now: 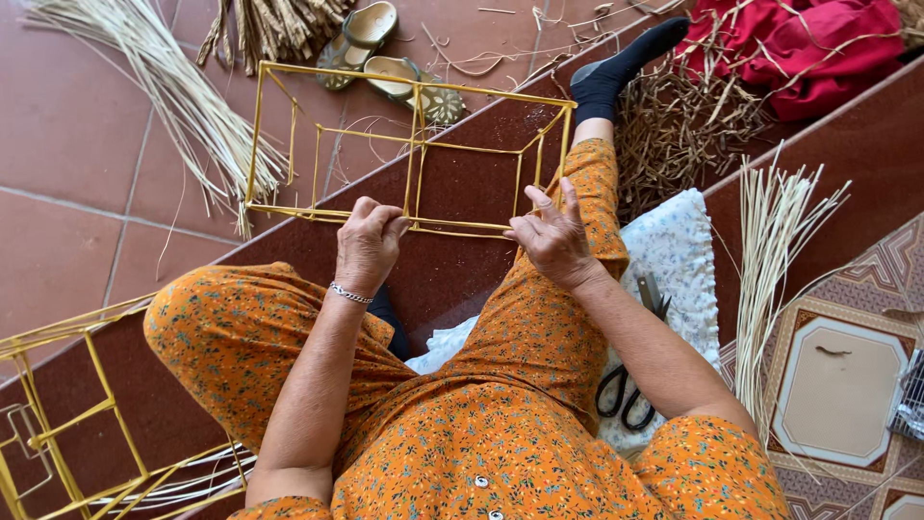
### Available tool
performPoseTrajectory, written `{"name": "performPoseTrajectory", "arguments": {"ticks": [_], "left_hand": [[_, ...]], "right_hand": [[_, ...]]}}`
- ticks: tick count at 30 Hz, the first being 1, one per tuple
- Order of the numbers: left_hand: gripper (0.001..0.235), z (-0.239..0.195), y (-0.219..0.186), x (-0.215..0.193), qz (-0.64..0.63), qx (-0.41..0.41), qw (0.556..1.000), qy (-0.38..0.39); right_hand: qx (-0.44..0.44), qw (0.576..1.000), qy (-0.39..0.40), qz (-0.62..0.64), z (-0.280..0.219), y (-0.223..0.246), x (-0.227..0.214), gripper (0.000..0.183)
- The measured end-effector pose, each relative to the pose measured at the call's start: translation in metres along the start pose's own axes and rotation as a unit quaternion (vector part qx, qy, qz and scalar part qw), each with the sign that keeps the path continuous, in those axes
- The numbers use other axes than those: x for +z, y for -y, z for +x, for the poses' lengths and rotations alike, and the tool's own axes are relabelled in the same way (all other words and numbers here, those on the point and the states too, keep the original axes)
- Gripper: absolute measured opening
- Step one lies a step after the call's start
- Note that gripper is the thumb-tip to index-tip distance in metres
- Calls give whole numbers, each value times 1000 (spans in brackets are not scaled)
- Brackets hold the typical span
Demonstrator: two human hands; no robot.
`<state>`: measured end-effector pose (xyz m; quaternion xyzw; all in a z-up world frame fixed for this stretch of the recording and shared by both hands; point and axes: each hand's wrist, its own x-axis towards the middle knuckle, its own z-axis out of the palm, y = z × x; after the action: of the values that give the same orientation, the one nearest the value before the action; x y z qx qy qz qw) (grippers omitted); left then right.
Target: The person sits on the floor and wraps thin natural fibers around the edges of a yellow metal frame. They use scissors to cut the fibers and tuck the ends to secure them, repeating the process along multiple edges of the frame.
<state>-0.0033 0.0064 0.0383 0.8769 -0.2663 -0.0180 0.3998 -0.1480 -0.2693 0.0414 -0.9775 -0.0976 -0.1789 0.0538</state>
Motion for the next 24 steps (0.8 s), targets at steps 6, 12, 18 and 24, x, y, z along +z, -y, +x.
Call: {"name": "performPoseTrajectory", "arguments": {"ticks": [6,12,18,24], "left_hand": [[11,3,-4,-5,34,-1,999,10],[31,-3,-12,-3,72,29,996,39],[63,-7,-24,-4,115,10,990,77],[45,-17,-49,13,288,76,954,-10]], "right_hand": [[48,997,-52,33,-18,-8,-14,21],[398,847,-84,343,-20,-24,7,39],[461,712,-91,522,-23,-36,31,27],[485,728,-88,476,-22,-34,47,20]]}}
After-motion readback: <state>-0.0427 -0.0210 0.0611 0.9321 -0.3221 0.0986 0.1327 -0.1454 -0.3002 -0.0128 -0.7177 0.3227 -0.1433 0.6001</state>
